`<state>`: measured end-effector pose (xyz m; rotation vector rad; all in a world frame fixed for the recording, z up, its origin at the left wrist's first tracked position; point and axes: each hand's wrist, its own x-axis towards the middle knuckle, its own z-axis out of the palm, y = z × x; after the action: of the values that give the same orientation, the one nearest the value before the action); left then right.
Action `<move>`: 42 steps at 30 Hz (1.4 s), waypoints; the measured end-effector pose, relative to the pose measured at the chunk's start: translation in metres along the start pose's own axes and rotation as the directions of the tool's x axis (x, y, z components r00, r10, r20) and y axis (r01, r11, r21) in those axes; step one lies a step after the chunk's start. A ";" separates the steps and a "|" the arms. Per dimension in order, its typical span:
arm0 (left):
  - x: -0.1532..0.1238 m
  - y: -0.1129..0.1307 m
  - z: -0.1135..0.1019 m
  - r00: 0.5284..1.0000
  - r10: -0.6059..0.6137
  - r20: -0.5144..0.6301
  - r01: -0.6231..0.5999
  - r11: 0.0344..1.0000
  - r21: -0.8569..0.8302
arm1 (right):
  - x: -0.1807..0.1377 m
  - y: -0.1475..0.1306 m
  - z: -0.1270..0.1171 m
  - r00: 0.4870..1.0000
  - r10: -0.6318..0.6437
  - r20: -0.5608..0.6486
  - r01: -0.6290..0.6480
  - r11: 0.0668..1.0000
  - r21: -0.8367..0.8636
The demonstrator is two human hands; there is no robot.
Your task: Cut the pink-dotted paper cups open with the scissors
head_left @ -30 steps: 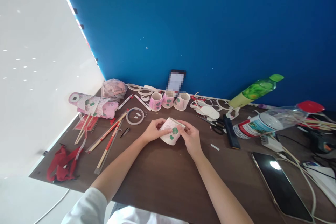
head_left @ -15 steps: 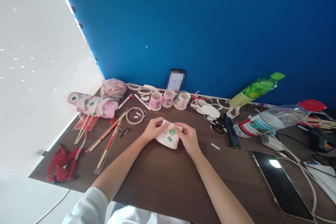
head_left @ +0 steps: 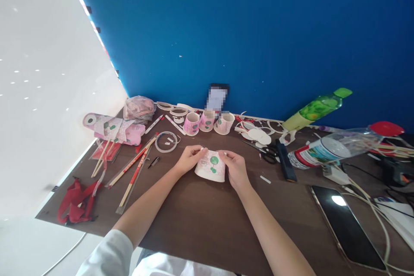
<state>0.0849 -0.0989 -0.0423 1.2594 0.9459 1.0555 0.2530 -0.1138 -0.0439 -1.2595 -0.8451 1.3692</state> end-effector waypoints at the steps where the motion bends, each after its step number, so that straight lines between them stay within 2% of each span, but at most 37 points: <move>1: 0.001 0.000 0.000 1.000 -0.011 0.013 0.012 1.000 -0.017 | 0.000 -0.001 0.000 1.000 0.006 -0.005 -0.006 1.000 -0.006; 5: 0.002 0.002 0.000 0.998 -0.032 0.049 0.031 0.999 0.009 | 0.000 -0.001 -0.001 1.000 0.017 0.013 -0.016 0.999 -0.051; 11: 0.003 0.003 -0.004 0.998 0.004 0.055 -0.008 0.997 0.074 | 0.001 0.002 -0.003 0.993 0.082 0.081 -0.079 0.996 -0.036; 16: 0.004 -0.002 -0.005 0.981 -0.102 0.165 0.093 0.994 0.062 | -0.001 -0.002 -0.002 0.995 0.074 0.069 -0.066 0.991 -0.117; 18: 0.005 -0.005 -0.006 0.978 -0.113 0.174 0.100 0.992 0.081 | -0.002 -0.004 -0.002 0.996 0.053 0.076 -0.041 0.988 -0.151; 20: 0.007 -0.006 -0.007 0.992 -0.077 0.101 0.068 0.994 0.090 | -0.003 -0.006 -0.003 0.995 0.019 0.093 -0.002 0.983 -0.181; 23: 0.009 -0.008 -0.010 0.996 -0.002 -0.086 0.009 0.996 0.085 | -0.002 -0.011 -0.007 0.986 0.021 0.164 0.012 0.980 -0.197; 26: 0.010 -0.008 -0.013 0.989 0.015 -0.145 -0.004 0.997 0.073 | -0.001 -0.016 -0.012 0.980 0.052 0.191 -0.007 0.974 -0.226; 34: 0.010 -0.007 -0.010 0.996 -0.033 -0.086 0.034 0.999 0.011 | 0.009 -0.015 -0.023 0.977 0.057 0.205 -0.005 0.970 -0.243; 37: 0.007 -0.006 -0.009 0.996 -0.086 -0.004 0.086 0.994 -0.066 | 0.012 -0.009 -0.023 0.986 0.044 0.164 -0.010 0.979 -0.202; 42: 0.001 -0.008 -0.006 0.992 -0.081 0.097 0.090 0.991 -0.095 | 0.013 -0.007 -0.024 0.991 0.034 0.130 -0.014 0.989 -0.149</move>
<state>0.0801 -0.0963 -0.0509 1.1654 0.8586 0.9572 0.2795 -0.1029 -0.0448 -1.3054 -1.0422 1.4431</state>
